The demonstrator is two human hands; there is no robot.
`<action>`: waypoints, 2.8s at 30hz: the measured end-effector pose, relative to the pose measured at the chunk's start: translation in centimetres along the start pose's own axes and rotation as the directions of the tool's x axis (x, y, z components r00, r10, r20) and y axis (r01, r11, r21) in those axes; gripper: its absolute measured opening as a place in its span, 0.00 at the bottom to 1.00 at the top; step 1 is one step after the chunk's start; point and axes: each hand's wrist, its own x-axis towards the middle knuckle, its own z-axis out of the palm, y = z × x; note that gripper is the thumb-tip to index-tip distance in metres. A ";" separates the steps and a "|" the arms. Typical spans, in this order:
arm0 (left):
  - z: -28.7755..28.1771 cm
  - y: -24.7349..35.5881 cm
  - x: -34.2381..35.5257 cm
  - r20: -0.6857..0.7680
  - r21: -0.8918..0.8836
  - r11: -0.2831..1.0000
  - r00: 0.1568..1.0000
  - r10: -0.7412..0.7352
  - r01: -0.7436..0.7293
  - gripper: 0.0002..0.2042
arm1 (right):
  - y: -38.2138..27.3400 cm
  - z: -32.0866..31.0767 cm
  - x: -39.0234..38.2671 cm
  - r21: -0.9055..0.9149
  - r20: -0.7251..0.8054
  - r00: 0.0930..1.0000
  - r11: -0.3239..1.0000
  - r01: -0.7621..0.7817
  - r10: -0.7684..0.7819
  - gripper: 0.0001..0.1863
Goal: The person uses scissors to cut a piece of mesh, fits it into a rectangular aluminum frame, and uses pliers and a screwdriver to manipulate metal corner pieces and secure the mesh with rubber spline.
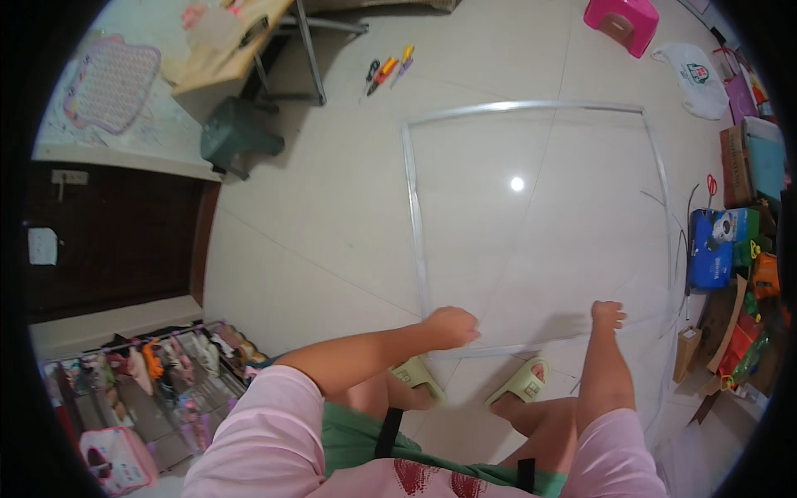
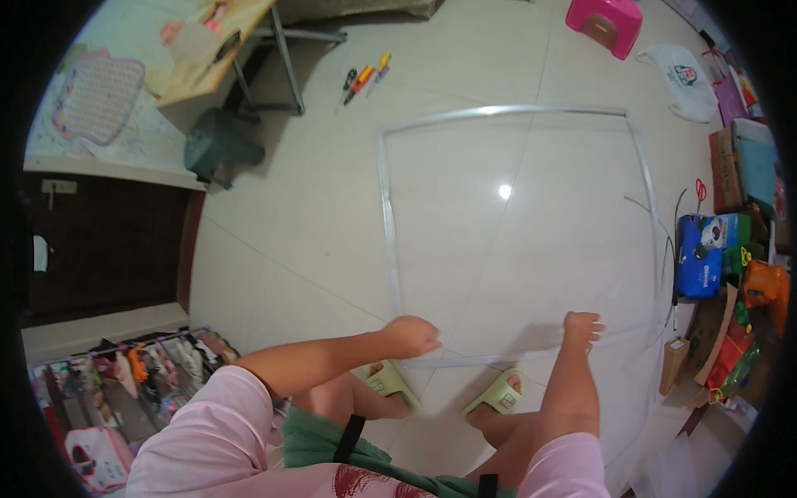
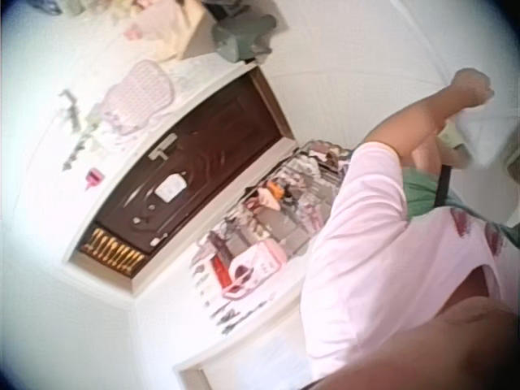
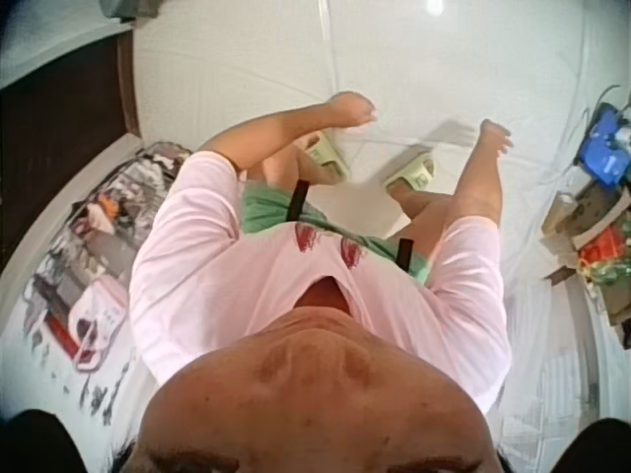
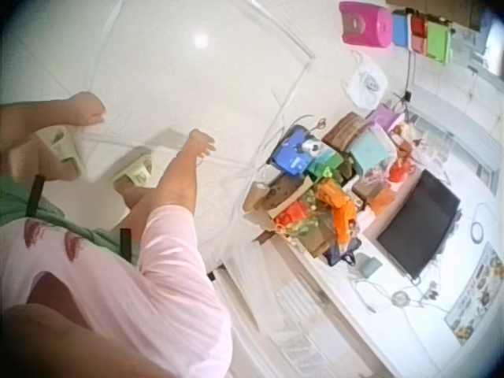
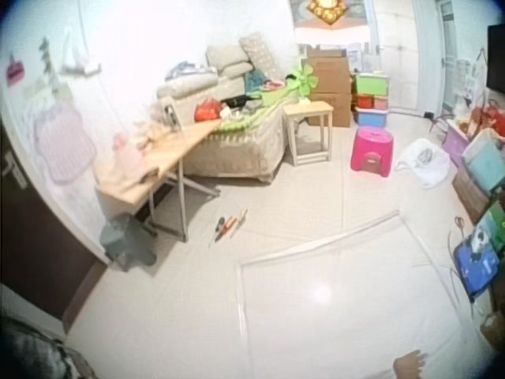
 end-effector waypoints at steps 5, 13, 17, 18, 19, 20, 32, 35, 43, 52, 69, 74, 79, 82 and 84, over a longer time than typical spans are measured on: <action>-8.8 1.1 -13.2 -0.094 -0.105 0.950 0.948 -0.304 0.294 0.15 | -0.4 -6.7 -5.9 0.345 0.259 0.855 0.870 0.352 -0.449 0.11; -16.3 -9.8 -16.6 0.068 -0.112 0.831 0.838 -0.541 0.545 0.13 | 2.4 -14.4 -11.3 0.340 0.299 0.913 0.925 0.170 -0.277 0.10; -26.7 -16.8 -13.1 -0.110 -0.090 0.899 0.893 -0.436 0.428 0.13 | 1.8 -13.5 -18.2 0.213 0.269 0.916 0.945 0.246 -0.299 0.10; -29.5 -18.3 -11.1 -0.087 -0.082 0.890 0.886 -0.455 0.448 0.13 | 1.2 -11.8 -18.7 0.156 0.264 0.921 0.955 0.251 -0.285 0.10; -31.7 -19.7 -9.8 -0.069 -0.074 0.870 0.868 -0.493 0.488 0.13 | -0.2 -10.2 -19.2 0.099 0.275 0.918 0.958 0.269 -0.286 0.10; -32.9 -21.9 -9.5 -0.061 -0.059 0.859 0.857 -0.512 0.509 0.13 | -5.1 -9.1 -21.6 0.017 0.297 0.885 0.929 0.369 -0.357 0.10; -41.9 -43.1 16.7 -0.306 0.185 0.865 0.863 -0.401 0.467 0.13 | -52.6 5.4 -32.3 0.419 0.259 0.701 0.731 0.538 -0.664 0.14; -43.6 -44.2 26.0 -0.417 0.234 0.904 0.877 -0.238 0.357 0.12 | -55.6 11.1 -29.7 0.291 -0.140 0.648 0.594 0.750 -0.749 0.24; -50.1 -49.6 35.4 -0.735 0.476 0.835 0.645 0.206 0.275 0.15 | -52.4 18.6 -27.8 0.237 -0.151 0.517 0.477 0.846 -0.842 0.39; -55.5 -50.1 39.6 -0.584 0.361 0.858 0.806 -0.096 0.364 0.32 | -44.5 17.9 -23.5 0.166 -0.374 0.320 0.277 0.946 -0.870 0.21; -52.5 -52.3 36.3 -0.490 0.454 0.890 0.847 0.208 0.044 0.16 | -55.0 7.2 -26.1 0.691 -0.173 0.715 0.434 0.578 -0.677 0.13; -51.0 -49.3 32.8 -0.364 0.321 0.945 0.914 0.179 -0.057 0.13 | -56.6 10.5 -28.3 0.616 -0.127 0.650 0.454 0.643 -0.749 0.12; -48.6 -47.9 31.0 -0.143 0.363 0.930 0.984 0.110 -0.051 0.15 | -56.1 13.3 -29.4 0.608 0.083 0.692 0.587 0.535 -0.717 0.11; -48.7 -49.4 31.8 -0.494 0.478 0.869 0.781 0.383 -0.124 0.24 | -55.7 16.5 -29.9 0.652 0.050 0.705 0.558 0.513 -0.707 0.12; -48.2 -51.1 33.1 -0.473 0.527 0.850 0.823 0.316 -0.024 0.28 | -55.1 18.2 -30.3 0.687 0.062 0.711 0.547 0.479 -0.700 0.13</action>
